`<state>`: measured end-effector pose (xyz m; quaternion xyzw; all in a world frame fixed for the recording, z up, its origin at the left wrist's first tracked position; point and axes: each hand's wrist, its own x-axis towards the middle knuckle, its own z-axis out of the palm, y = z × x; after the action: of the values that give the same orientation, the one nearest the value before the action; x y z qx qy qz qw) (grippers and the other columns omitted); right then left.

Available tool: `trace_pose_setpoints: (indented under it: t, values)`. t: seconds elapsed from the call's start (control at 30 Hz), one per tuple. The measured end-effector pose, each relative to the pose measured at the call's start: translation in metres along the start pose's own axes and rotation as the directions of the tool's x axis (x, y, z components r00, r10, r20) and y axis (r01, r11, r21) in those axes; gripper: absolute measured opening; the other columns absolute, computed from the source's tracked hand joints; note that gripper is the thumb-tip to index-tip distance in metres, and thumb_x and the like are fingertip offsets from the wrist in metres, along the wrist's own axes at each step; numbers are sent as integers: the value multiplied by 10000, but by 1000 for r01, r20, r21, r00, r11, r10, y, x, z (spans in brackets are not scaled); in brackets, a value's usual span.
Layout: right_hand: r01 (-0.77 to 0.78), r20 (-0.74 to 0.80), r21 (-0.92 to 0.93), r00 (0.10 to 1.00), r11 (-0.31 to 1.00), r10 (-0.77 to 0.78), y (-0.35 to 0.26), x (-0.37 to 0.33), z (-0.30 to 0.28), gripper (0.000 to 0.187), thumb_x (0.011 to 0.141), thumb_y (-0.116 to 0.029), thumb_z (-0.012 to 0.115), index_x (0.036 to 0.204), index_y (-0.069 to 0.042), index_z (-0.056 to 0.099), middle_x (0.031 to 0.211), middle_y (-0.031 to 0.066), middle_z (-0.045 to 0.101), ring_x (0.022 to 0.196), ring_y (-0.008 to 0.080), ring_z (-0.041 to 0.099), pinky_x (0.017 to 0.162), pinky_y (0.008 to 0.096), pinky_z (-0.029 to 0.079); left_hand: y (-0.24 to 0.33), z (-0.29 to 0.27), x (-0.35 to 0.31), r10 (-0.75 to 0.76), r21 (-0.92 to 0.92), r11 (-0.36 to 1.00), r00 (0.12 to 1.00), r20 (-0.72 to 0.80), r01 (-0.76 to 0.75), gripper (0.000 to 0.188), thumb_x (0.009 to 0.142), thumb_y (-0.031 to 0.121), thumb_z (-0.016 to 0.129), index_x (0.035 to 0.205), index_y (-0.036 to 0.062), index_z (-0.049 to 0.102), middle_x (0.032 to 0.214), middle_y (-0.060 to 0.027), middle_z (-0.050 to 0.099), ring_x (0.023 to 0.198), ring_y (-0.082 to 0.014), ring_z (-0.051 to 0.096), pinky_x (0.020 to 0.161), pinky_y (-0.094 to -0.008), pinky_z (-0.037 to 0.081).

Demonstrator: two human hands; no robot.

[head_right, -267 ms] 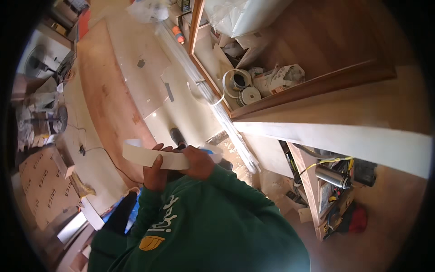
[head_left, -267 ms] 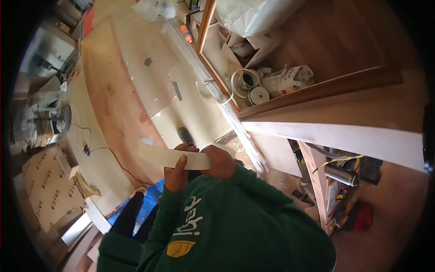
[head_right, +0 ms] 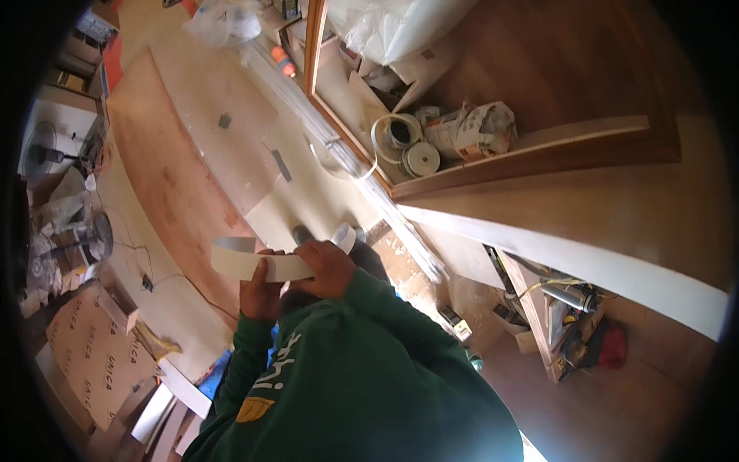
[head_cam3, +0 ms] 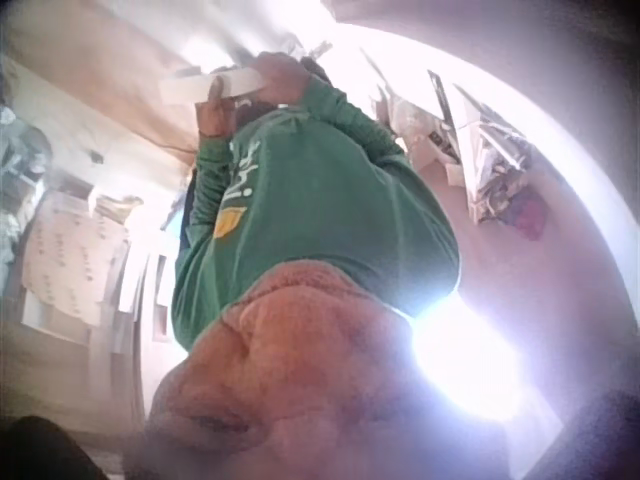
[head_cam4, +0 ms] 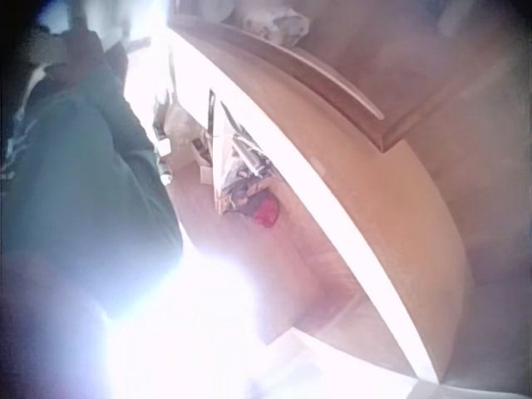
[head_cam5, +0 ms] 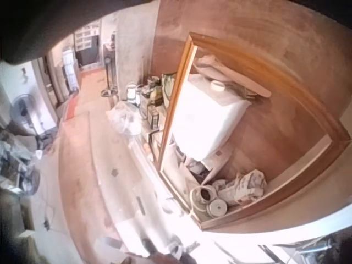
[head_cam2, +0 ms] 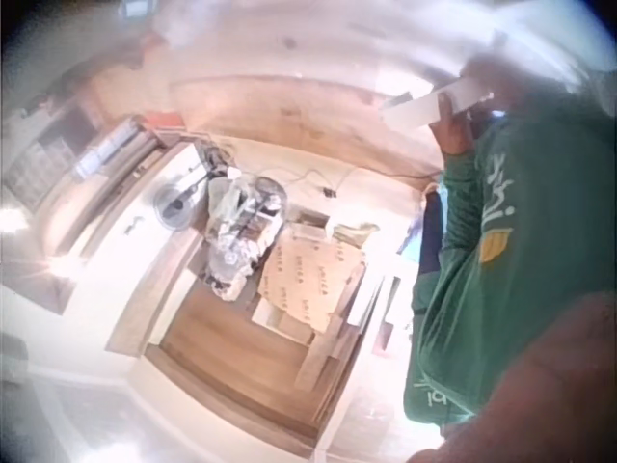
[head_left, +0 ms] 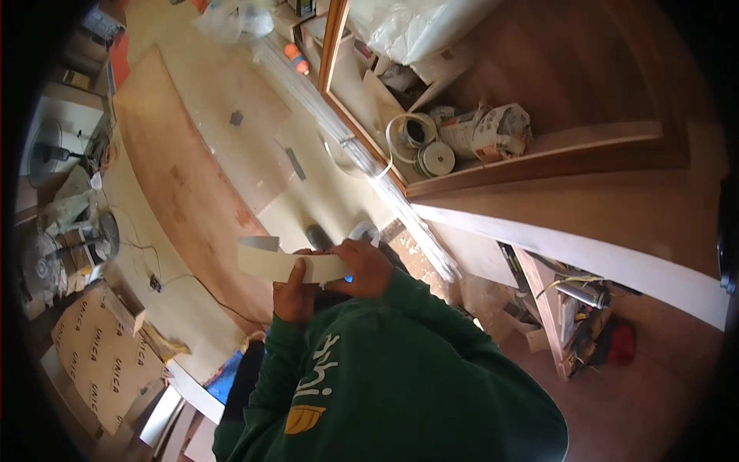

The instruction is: The person holds a small block of wood and rubs a piece of sandpaper against its edges and corners to smooth them.

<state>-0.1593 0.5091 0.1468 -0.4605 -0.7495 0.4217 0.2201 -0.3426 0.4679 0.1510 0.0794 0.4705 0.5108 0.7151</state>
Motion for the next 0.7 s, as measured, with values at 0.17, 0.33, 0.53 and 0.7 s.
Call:
trace_pose_setpoints:
  t: [0.17,0.33,0.53,0.7]
  values:
    - [-56,55,-18,997,998,56,29,23,-16,613,691,-353,774,1160,-33,544,1054,174,587,1019,370,554,898,451,441,30,31,38,11,55,998,999,53,-14,398,934,253,574,1201,-28,484,1146,-181,572,1105,-320,558,942,-449,463]
    - [-87,12,14,996,996,87,48,62,-59,609,705,-318,761,1197,-41,532,1109,182,569,1037,368,548,914,448,435,64,79,69,160,28,986,985,60,-162,343,949,204,549,1206,-17,500,1163,-168,587,1089,-300,578,918,-444,492]
    - [-98,21,-135,995,986,102,102,99,-91,632,726,-272,742,1267,-63,489,1123,184,555,1032,365,557,900,449,448,87,95,104,350,-41,935,934,-68,-353,324,953,195,540,1197,-16,508,1153,-164,580,1066,-296,580,928,-424,484]
    - [-262,163,-374,926,890,342,173,92,-98,560,772,-373,661,1217,-54,541,1145,193,591,1032,361,580,903,437,462,105,106,112,362,-47,928,926,-111,-369,349,944,208,556,1210,-12,507,1159,-164,580,1050,-271,588,884,-399,507]
